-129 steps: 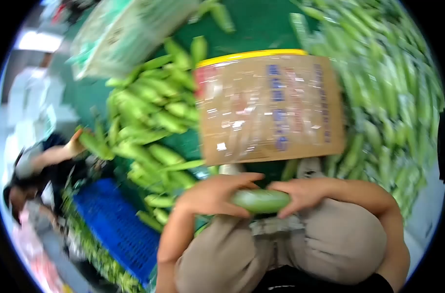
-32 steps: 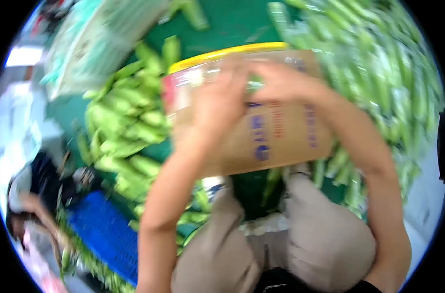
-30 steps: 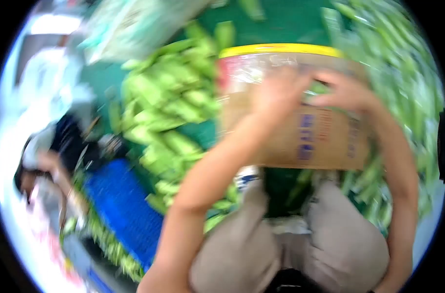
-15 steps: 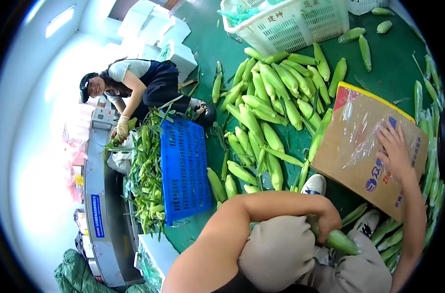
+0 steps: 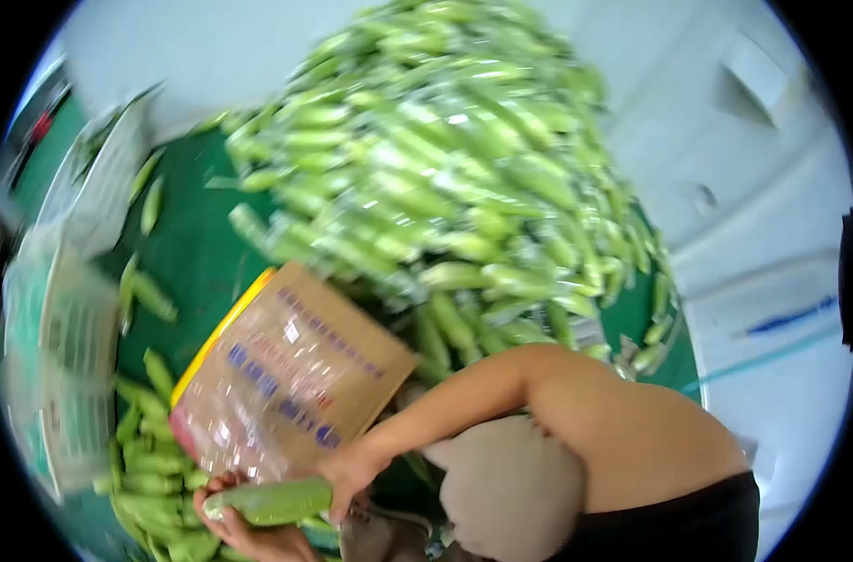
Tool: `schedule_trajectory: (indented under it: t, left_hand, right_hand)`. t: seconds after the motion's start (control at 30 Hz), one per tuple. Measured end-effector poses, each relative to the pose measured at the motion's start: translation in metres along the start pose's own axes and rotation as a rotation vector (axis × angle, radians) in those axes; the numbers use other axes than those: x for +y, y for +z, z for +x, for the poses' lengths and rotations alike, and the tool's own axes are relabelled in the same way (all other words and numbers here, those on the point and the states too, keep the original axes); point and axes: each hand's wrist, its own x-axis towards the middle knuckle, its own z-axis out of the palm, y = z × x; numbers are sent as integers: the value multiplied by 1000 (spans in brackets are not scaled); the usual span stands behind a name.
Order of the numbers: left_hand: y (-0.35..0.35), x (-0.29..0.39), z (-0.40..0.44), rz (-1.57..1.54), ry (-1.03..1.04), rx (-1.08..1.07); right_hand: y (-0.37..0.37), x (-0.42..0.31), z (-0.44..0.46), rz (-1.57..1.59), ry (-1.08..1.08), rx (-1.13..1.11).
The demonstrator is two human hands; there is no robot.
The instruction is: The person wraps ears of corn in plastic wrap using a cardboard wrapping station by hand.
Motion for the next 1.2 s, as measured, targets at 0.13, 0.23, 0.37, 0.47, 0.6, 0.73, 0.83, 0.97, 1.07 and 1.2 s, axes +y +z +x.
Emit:
schedule_trajectory:
  t: [0.13, 0.23, 0.37, 0.47, 0.6, 0.73, 0.83, 0.97, 1.07, 1.2]
  left_hand:
    - [-12, -37, 4, 402, -59, -128]
    - [-56, -52, 11, 530, -97, -50]
    - [-234, -73, 64, 779, 49, 606]
    - [-293, -72, 71, 1425, -212, 691]
    - [-325, -90, 96, 1648, -208, 508]
    - [-278, -122, 139, 1563, -603, 664]
    - [-250, -123, 134, 1208, -625, 1023]
    - [-264, -121, 48, 212, -566, 917]
    - [-286, -131, -24, 676, -623, 816]
    - [-230, -99, -26, 1714, -510, 635]
  right_hand:
    - [-22, 27, -12, 98, 22, 80]
    - [-97, -26, -72, -30, -183, 477]
    - [-249, -122, -134, 51, -668, 881]
    - [-288, -176, -176, -48, -1023, 1147]
    - [-237, -121, -132, -309, -877, 1294]
    - [-185, -39, -82, -236, -456, 1066]
    - [-167, -30, -75, -233, -431, 1104]
    - [-159, -30, -82, -261, -431, 1125]
    - [-153, -23, -89, -289, -382, 1098]
    - [-152, -15, -86, -294, -365, 1042]
